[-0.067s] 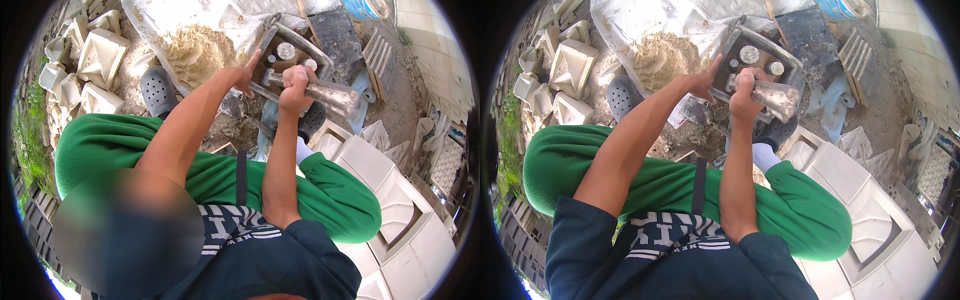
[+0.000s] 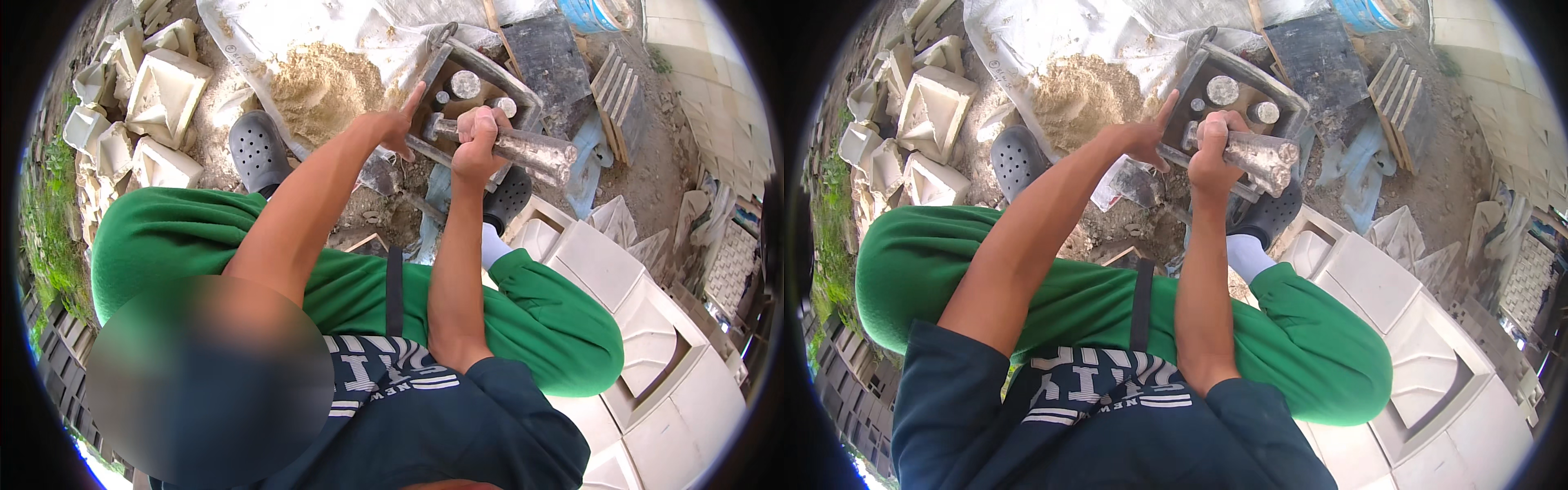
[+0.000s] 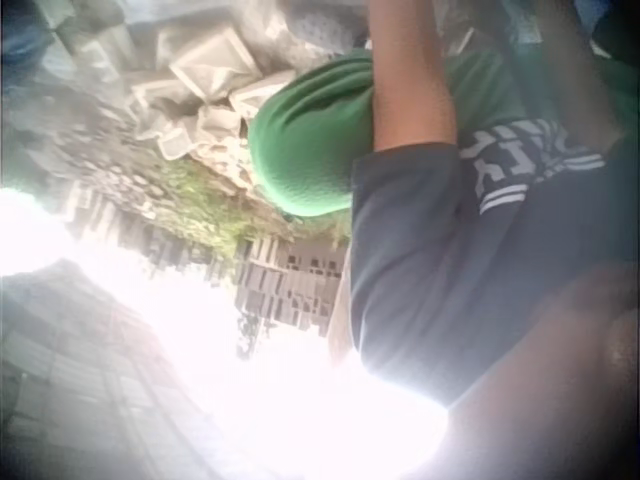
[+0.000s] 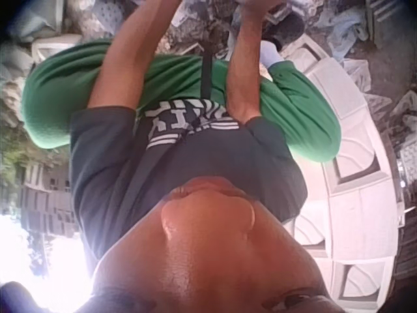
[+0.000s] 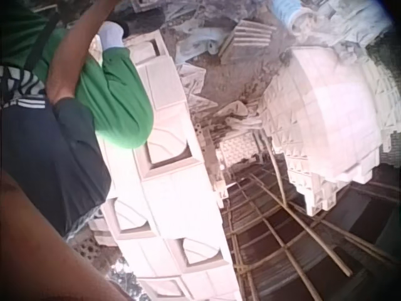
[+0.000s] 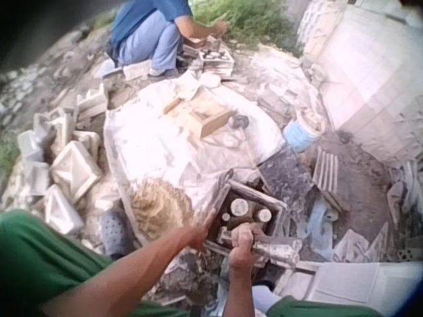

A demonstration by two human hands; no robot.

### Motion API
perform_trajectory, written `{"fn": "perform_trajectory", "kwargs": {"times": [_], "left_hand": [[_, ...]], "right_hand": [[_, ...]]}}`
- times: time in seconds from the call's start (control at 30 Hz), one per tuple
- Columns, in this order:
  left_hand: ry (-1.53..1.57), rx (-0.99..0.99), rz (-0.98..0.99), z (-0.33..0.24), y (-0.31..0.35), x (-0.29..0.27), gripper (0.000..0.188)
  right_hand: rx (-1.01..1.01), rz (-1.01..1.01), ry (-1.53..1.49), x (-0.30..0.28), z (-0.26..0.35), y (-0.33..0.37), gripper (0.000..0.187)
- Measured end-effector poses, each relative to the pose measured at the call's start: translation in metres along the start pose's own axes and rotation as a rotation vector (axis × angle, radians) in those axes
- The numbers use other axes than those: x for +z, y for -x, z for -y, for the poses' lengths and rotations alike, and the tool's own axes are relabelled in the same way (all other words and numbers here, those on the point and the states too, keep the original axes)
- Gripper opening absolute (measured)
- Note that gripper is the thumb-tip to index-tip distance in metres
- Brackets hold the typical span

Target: The person uses a wooden handle to pack or level sand into a square mold containing four circular stone blocks while sitting on the ground.

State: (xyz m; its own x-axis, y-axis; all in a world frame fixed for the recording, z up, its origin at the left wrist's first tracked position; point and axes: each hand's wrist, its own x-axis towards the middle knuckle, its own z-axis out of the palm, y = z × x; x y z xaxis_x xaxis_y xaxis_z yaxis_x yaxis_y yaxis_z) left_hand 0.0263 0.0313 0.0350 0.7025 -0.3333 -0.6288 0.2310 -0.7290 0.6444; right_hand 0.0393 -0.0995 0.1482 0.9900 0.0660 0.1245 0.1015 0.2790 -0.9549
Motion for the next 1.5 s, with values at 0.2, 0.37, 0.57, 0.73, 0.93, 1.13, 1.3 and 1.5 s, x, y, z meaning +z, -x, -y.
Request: {"fn": "perform_trajectory", "kwargs": {"times": [0.2,0.37,0.57,0.73,0.93,1.13,1.3,1.5], "left_hand": [[-0.054,-0.033,-0.114,0.007,-0.003,0.01,0.142],[-0.022,0.017,-0.092,0.004,0.0,0.008,0.142],[-0.024,0.0,-0.093,0.007,-0.003,0.008,0.142],[0.004,0.015,-0.084,0.001,0.003,0.005,0.142],[-0.018,-0.025,-0.061,0.001,0.002,0.002,0.142],[-0.014,-0.026,-0.087,0.001,0.001,0.004,0.143],[0.011,0.012,-0.061,0.006,0.0,0.005,0.143],[-0.011,-0.051,-0.051,-0.003,0.005,0.003,0.142]], "right_hand": [[-0.028,-0.001,-0.011,0.002,0.021,0.004,0.024],[-0.008,-0.041,-0.026,0.001,0.002,-0.004,0.024],[-0.04,-0.017,-0.082,-0.003,0.019,0.0,0.024],[-0.001,-0.018,-0.015,0.001,0.011,-0.001,0.024],[-0.06,-0.003,-0.114,0.002,0.015,0.001,0.023],[-0.018,-0.092,-0.009,0.007,0.024,0.003,0.028],[0.001,-0.068,-0.065,0.003,0.011,-0.001,0.021],[-0.028,0.01,-0.086,0.0,0.022,0.002,0.023]]}}
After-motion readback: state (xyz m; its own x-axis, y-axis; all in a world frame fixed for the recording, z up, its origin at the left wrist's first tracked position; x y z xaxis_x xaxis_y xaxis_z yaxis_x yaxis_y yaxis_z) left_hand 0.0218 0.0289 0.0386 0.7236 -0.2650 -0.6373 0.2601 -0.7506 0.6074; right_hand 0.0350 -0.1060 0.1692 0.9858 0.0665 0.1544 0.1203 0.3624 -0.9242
